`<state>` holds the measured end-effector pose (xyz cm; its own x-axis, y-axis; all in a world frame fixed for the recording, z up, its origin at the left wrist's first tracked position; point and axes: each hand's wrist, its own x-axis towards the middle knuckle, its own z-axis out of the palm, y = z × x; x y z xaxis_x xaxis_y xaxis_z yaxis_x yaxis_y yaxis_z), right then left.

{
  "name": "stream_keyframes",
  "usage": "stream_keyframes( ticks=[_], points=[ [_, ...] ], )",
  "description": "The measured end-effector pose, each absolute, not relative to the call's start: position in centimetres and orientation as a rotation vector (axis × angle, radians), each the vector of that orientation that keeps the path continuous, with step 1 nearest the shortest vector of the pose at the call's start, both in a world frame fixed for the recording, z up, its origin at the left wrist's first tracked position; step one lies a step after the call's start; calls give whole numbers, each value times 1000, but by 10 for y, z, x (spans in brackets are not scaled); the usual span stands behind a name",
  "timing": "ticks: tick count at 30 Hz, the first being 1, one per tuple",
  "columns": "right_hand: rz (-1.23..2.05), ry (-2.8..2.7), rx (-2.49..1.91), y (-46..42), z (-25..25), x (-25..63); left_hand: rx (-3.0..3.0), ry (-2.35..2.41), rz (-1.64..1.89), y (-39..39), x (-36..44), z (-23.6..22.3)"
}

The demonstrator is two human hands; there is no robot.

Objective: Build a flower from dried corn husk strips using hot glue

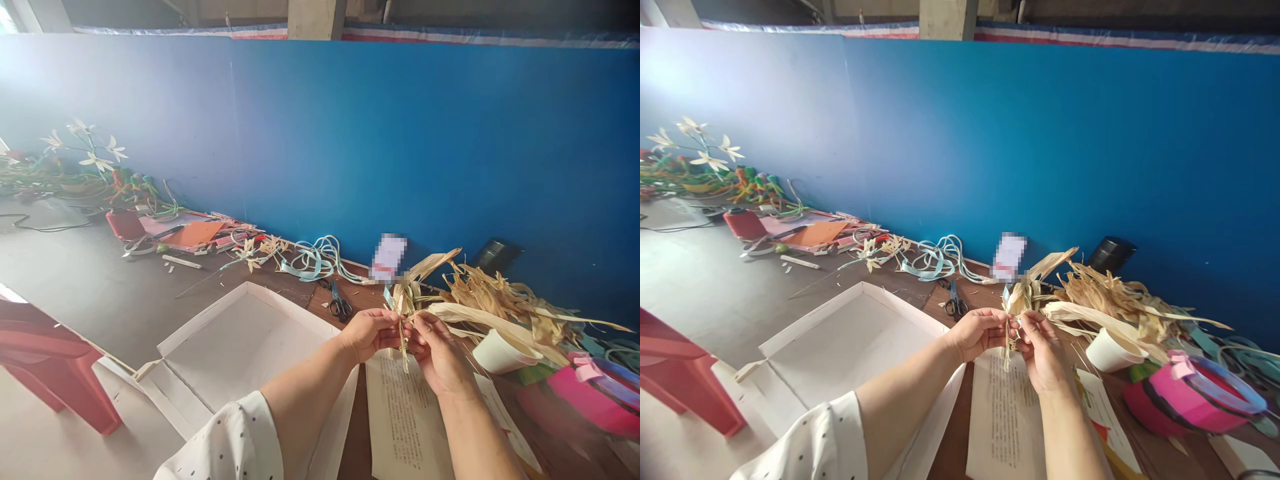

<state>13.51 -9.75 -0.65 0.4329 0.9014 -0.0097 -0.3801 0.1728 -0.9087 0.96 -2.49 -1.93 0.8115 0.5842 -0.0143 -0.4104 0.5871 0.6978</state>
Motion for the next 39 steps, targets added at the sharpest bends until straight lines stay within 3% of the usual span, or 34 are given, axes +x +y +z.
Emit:
stream_keyframes(
  ticks=[20, 39],
  points=[
    [928, -675, -1176, -98, -9, 133, 849, 337, 832, -27, 18, -22],
    [794, -649, -1283, -99, -7, 134, 943, 427, 770, -28, 16, -18]
  ],
)
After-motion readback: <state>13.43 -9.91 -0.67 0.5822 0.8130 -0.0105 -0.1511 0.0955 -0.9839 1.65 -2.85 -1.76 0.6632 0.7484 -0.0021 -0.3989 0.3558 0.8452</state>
